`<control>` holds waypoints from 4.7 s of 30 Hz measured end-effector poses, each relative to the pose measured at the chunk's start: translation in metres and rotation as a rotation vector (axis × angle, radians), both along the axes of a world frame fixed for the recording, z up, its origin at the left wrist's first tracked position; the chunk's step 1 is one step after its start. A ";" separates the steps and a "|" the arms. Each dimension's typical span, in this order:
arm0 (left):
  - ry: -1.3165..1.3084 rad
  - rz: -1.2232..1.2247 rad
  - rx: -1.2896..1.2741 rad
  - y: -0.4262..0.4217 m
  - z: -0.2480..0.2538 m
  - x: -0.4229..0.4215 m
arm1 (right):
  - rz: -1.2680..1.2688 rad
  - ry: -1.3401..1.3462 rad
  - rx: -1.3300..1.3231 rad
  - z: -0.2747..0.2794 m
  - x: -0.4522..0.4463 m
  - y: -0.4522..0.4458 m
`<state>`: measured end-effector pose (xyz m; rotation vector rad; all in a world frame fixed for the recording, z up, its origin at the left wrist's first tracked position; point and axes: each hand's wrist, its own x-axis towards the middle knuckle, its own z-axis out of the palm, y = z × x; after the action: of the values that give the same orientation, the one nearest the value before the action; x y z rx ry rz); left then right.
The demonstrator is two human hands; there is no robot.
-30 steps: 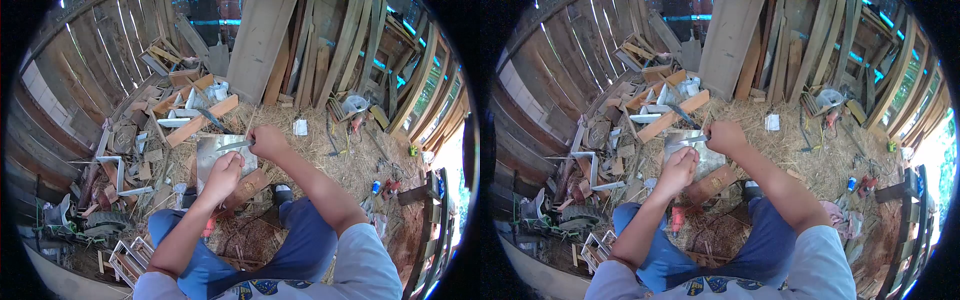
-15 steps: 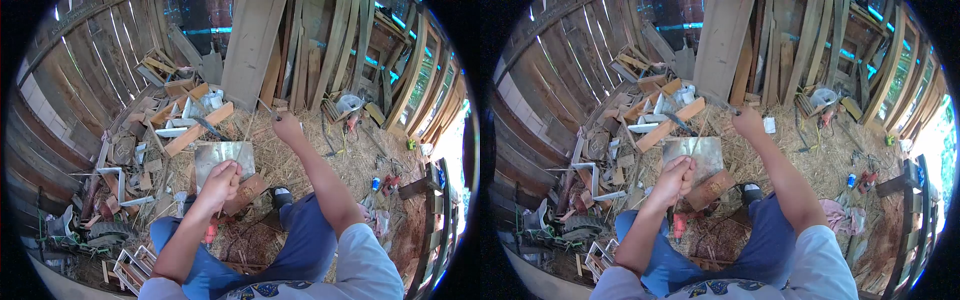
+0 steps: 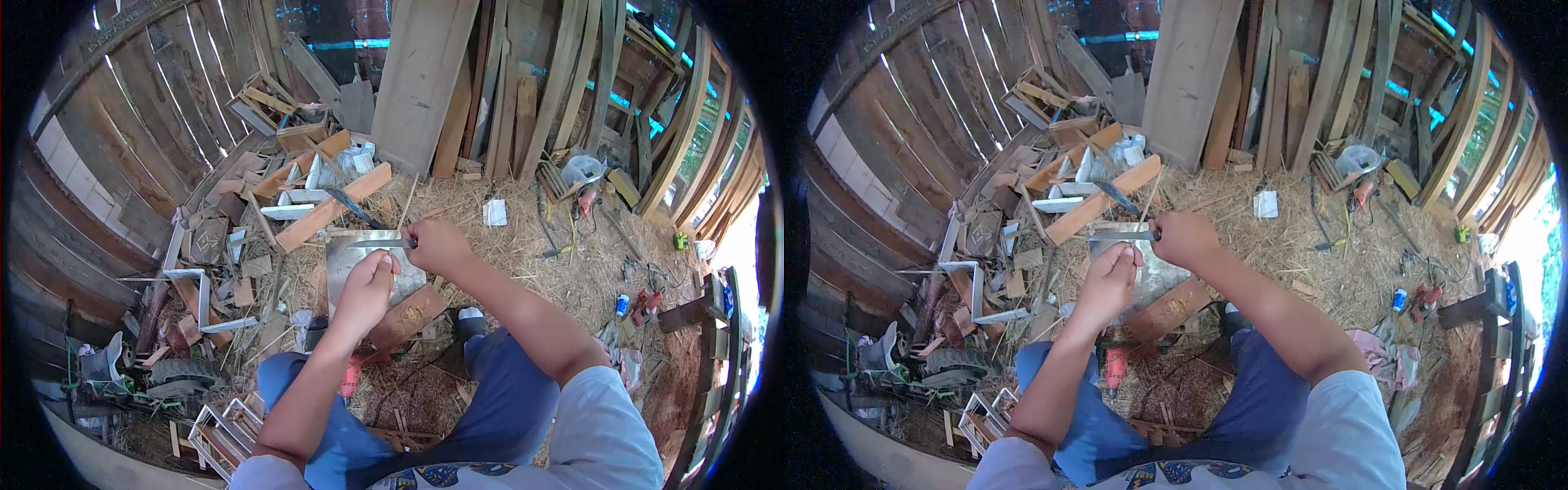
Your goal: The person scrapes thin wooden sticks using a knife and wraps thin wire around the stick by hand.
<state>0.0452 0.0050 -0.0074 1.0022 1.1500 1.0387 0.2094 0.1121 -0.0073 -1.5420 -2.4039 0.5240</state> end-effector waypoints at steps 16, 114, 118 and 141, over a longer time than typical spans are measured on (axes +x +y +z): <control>0.445 0.173 0.343 -0.029 0.001 0.027 | -0.428 0.200 0.068 -0.016 0.071 0.070; 0.406 0.195 0.376 -0.011 0.008 0.021 | 0.039 0.152 0.167 0.010 0.010 0.001; 0.439 0.219 0.396 -0.015 0.008 0.023 | 0.010 0.102 0.172 0.011 0.009 -0.001; 0.205 0.056 0.313 -0.031 0.011 0.012 | -0.462 0.197 0.219 0.000 0.050 0.063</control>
<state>0.0575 -0.0264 0.0032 1.3546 1.2087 1.2060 0.2597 0.1754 -0.0071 -1.7720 -1.8097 0.2878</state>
